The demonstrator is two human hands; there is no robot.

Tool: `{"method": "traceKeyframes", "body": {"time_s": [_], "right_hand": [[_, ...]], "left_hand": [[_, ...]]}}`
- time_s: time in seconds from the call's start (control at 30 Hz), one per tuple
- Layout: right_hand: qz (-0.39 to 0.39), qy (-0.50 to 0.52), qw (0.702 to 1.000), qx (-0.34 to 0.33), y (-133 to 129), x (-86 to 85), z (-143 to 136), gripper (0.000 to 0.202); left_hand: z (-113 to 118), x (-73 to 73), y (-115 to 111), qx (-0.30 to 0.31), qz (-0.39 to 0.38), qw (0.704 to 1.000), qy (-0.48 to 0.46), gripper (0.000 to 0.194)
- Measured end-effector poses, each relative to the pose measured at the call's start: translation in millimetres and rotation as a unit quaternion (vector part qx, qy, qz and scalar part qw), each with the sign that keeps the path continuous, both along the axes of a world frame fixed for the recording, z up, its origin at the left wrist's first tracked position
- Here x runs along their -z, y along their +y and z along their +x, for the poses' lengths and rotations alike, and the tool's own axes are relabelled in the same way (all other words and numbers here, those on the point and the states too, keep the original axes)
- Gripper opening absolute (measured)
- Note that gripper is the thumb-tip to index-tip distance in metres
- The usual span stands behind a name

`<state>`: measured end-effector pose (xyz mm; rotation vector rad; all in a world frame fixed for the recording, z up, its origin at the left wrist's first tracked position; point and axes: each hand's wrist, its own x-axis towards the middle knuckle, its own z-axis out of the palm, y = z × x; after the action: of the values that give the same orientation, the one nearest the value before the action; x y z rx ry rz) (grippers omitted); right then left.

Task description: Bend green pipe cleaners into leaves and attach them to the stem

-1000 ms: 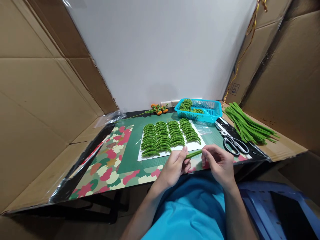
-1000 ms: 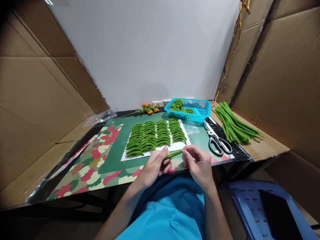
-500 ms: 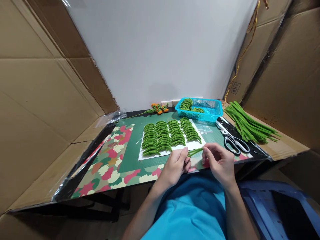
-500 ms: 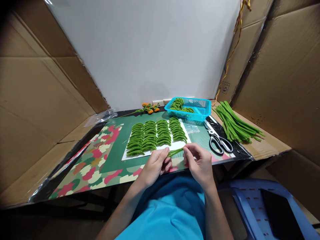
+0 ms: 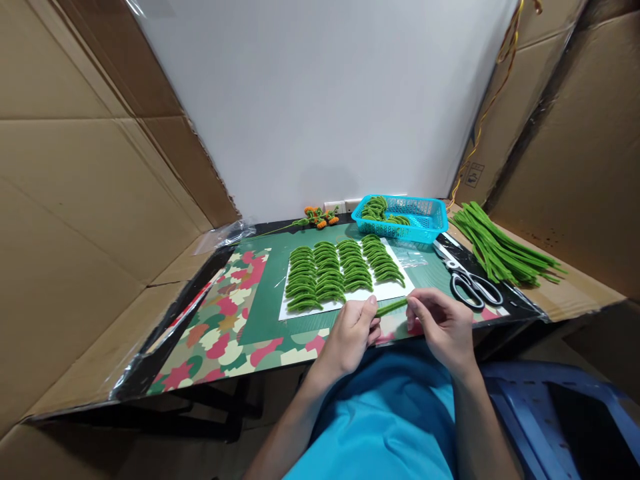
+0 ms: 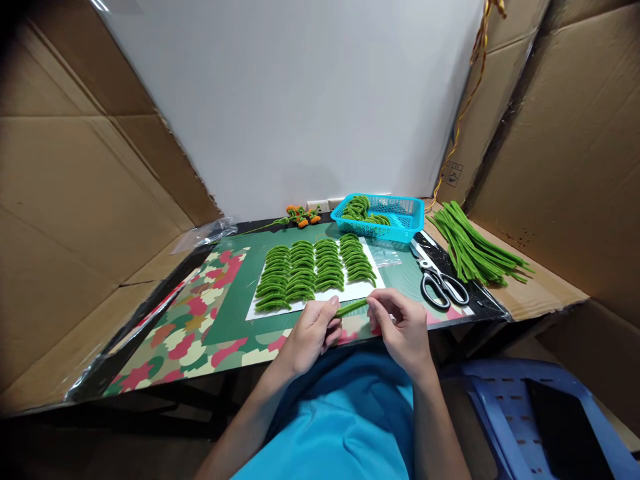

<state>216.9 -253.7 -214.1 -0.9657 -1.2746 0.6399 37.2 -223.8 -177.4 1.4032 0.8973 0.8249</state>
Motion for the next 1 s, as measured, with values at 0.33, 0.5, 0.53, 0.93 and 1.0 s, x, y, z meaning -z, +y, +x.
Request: {"method": "traceKeyframes", "body": {"time_s": [0.33,0.5,0.53,0.93,1.0], "right_hand": [[-0.008,0.010,1.000,0.007,1.0,1.1,-0.5,0.019],[-0.003,0.000,1.000,0.005,0.6,1.9,-0.3,0.018],[-0.002,0.000,1.000,0.006,0.6,2.4,0.1,0.018],[-0.062,0.035,0.997,-0.017,1.4,-4.2,0.8,0.025],[-0.068,0.039,0.997,-0.016,2.1,-5.0,-0.5,0.027]], "left_hand": [[-2.1,7.5,-1.6,-0.030,0.040,0.997,0.056,0.058],[-3.7,6.9,-0.7,-0.027,0.021,0.998,0.053,0.057],[-3.7,6.4,-0.4,-0.022,0.018,0.998,0.048,0.058],[-7.1,2.3,0.2,0.006,0.068,0.996,0.054,0.059],[-8.0,-0.5,-1.0,0.005,0.085,0.994,0.069,0.058]]}}
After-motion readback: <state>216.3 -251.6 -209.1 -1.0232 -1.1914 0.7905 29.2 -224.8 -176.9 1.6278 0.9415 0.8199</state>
